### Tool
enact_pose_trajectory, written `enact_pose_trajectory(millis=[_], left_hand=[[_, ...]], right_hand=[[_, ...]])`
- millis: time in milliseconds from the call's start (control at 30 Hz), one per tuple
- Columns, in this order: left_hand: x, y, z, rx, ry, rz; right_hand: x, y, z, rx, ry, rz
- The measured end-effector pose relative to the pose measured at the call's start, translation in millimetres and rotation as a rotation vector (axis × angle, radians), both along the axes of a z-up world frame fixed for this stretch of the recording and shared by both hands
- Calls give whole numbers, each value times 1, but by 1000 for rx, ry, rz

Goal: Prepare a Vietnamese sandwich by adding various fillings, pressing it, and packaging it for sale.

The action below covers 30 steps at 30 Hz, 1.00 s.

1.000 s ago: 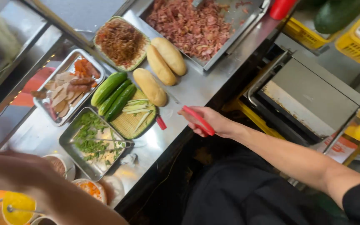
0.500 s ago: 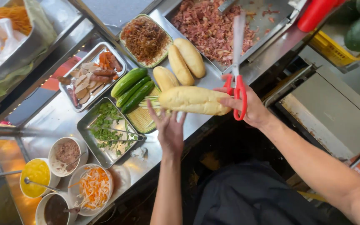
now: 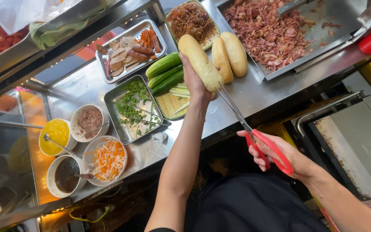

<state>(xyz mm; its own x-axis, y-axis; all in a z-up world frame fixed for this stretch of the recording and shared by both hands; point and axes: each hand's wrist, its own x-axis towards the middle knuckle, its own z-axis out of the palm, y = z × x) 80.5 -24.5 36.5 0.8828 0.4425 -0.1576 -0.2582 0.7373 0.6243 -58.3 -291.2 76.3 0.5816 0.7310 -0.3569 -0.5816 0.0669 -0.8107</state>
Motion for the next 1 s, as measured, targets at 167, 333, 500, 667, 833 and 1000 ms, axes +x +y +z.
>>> enact_pose_trajectory(millis=[167, 333, 500, 667, 833, 1000], left_hand=[[5, 1, 3, 12, 87, 59], [-10, -16, -18, 250, 45, 205], [-44, -51, -4, 386, 215, 227], [-49, -38, 10, 206, 220, 181], [-75, -43, -12, 556, 148, 157], [-93, -45, -11, 763, 277, 143]], right_hand=[[-5, 4, 4, 7, 89, 33], [1, 13, 6, 87, 117, -18], [20, 25, -27, 43, 41, -61], [13, 33, -13, 10, -17, -55], [20, 40, -2, 144, 120, -44], [15, 49, -8, 34, 40, -55]])
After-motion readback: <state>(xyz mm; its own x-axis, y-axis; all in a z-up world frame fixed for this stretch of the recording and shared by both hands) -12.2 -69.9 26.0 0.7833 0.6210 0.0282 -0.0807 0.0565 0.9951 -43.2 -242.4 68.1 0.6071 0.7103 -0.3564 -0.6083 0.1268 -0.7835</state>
